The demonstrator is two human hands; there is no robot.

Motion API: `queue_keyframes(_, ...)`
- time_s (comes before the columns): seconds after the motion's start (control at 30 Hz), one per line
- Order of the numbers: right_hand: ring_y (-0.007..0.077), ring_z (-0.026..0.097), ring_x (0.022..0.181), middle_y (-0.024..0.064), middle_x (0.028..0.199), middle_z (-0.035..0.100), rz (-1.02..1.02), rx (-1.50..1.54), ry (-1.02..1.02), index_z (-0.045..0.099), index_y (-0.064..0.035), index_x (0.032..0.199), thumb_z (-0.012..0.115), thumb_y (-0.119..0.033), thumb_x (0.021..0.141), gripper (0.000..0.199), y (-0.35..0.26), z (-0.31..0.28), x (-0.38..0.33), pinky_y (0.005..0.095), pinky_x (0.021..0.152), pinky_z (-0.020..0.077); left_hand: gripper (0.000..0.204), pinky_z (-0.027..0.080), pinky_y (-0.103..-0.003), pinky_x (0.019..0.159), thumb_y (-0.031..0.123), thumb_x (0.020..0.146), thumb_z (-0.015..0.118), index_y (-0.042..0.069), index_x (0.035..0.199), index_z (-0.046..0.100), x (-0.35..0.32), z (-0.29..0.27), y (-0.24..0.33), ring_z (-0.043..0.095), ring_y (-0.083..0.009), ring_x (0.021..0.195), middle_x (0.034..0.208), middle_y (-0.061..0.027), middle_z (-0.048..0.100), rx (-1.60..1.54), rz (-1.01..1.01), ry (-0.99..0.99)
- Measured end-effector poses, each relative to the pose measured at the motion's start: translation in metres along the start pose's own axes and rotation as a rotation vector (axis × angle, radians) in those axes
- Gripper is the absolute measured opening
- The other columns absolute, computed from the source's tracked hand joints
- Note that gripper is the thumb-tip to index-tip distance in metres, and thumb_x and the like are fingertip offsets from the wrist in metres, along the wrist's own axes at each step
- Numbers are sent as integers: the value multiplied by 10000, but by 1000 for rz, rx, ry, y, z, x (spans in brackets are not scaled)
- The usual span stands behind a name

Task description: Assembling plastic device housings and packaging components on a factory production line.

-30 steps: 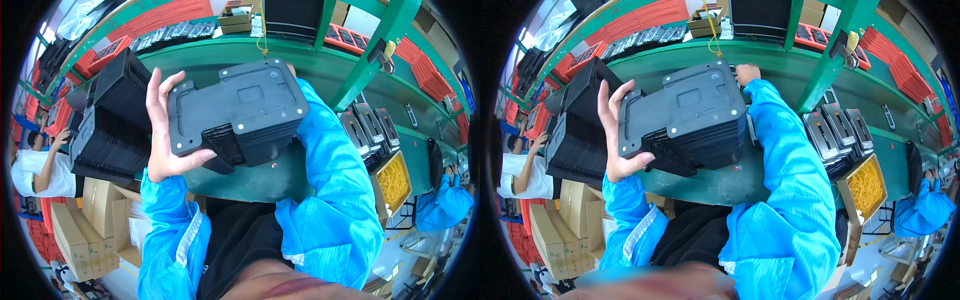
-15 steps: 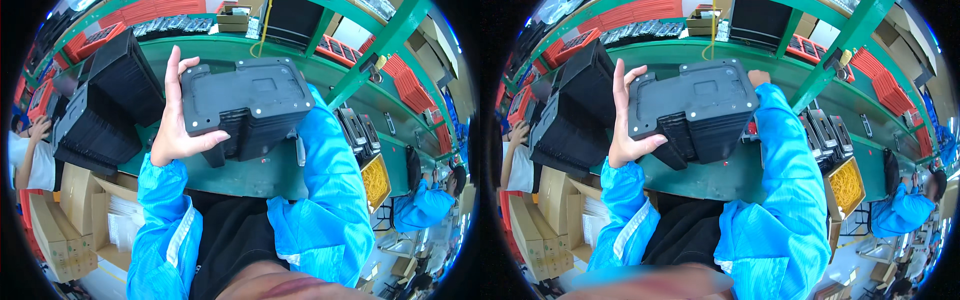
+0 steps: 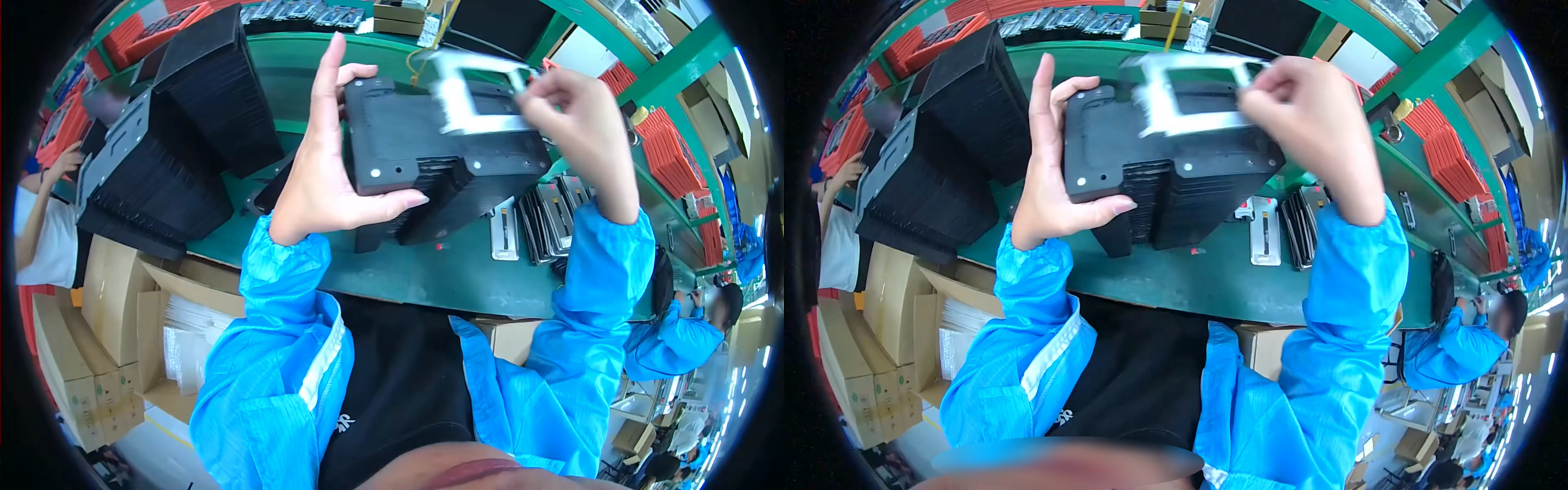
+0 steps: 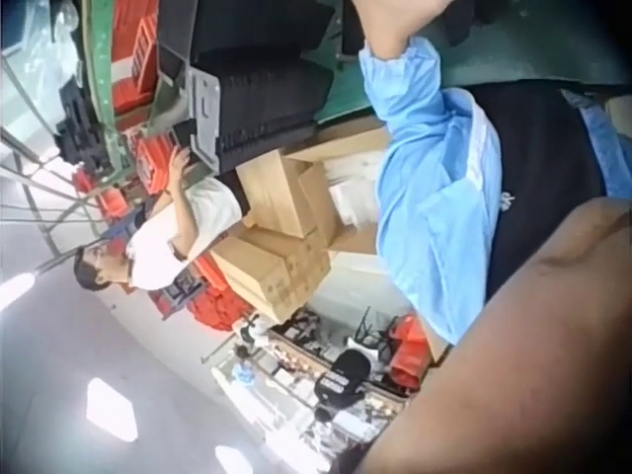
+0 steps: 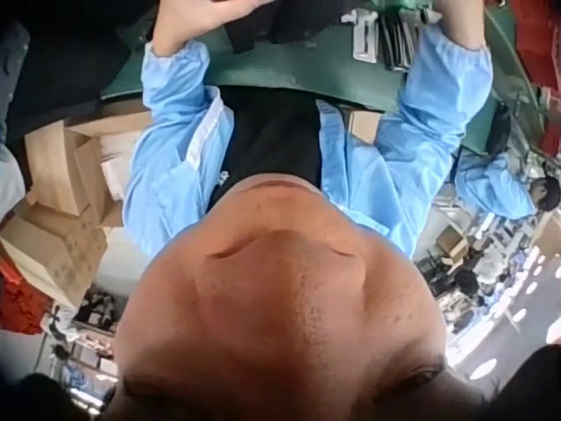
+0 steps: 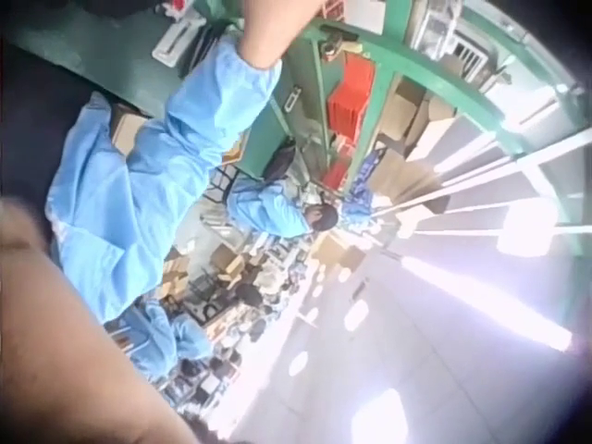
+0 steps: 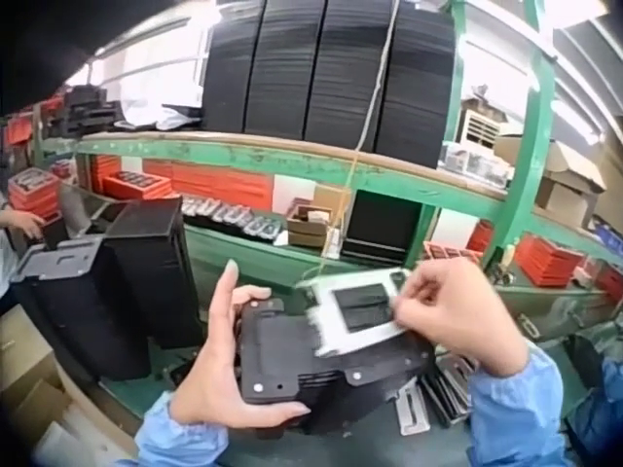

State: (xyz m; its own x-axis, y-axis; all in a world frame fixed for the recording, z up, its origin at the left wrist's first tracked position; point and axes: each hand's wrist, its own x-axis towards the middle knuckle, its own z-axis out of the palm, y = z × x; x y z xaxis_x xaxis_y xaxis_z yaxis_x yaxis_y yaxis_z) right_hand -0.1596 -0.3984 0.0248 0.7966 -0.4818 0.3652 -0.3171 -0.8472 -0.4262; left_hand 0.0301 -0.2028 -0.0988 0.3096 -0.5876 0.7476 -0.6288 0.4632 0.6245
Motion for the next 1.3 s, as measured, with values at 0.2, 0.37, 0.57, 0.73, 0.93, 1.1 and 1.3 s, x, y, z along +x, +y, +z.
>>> queue_keyframes(0.2,223,672,631,145,723,698,-91,-183,-84,728,48,857,705,-184,891,236,-41,17,-10,331,624,541,1440,484,-464,1049,354,575,952,146,1645,10,-1,0,-1,549,-382,1240,1450,-223,398,4,30,1)
queue_keyframes(0.37,252,609,614,143,691,629,-173,-236,-262,714,56,807,692,-187,933,274,-50,4,-12,366,604,478,1280,491,-457,1035,363,595,947,132,1611,203,-1,-3,8,554,-391,1235,1420,-229,416,-12,38,29)
queue_keyframes(0.57,303,546,586,171,630,536,-269,-323,-357,707,67,762,650,-176,976,329,-54,3,-5,439,576,426,986,496,-457,1018,369,603,944,87,1422,473,10,-26,40,550,-415,1226,1412,-243,419,377,37,-222)
queue_keyframes(0.73,255,567,686,129,707,560,-360,-234,-287,738,49,933,611,-199,1008,288,-28,-1,-4,365,654,453,1057,487,-444,1040,341,597,959,86,1468,418,15,-29,32,527,-393,1272,1460,-242,403,520,173,-319)
queue_keyframes(0.93,115,574,819,27,916,662,92,511,547,737,6,1135,570,-192,1041,276,74,49,-115,272,765,463,1179,472,-411,1041,215,611,987,48,1535,275,-128,37,-33,519,-301,1291,1445,-182,485,149,-432,75)
queue_keyframes(1.1,196,670,1033,144,1145,713,640,350,309,712,0,1197,609,-163,1008,270,165,134,-227,321,915,522,500,514,-363,906,98,730,915,-29,1140,659,-155,84,-56,651,-234,1027,1156,-132,680,242,-474,115)
queue_keyframes(1.3,359,595,1252,257,1341,611,263,-247,183,616,44,1307,703,-322,934,530,162,173,-239,453,1062,465,335,528,-339,816,65,794,859,-27,1070,692,-137,82,-81,664,-193,838,990,-94,716,140,-449,163)
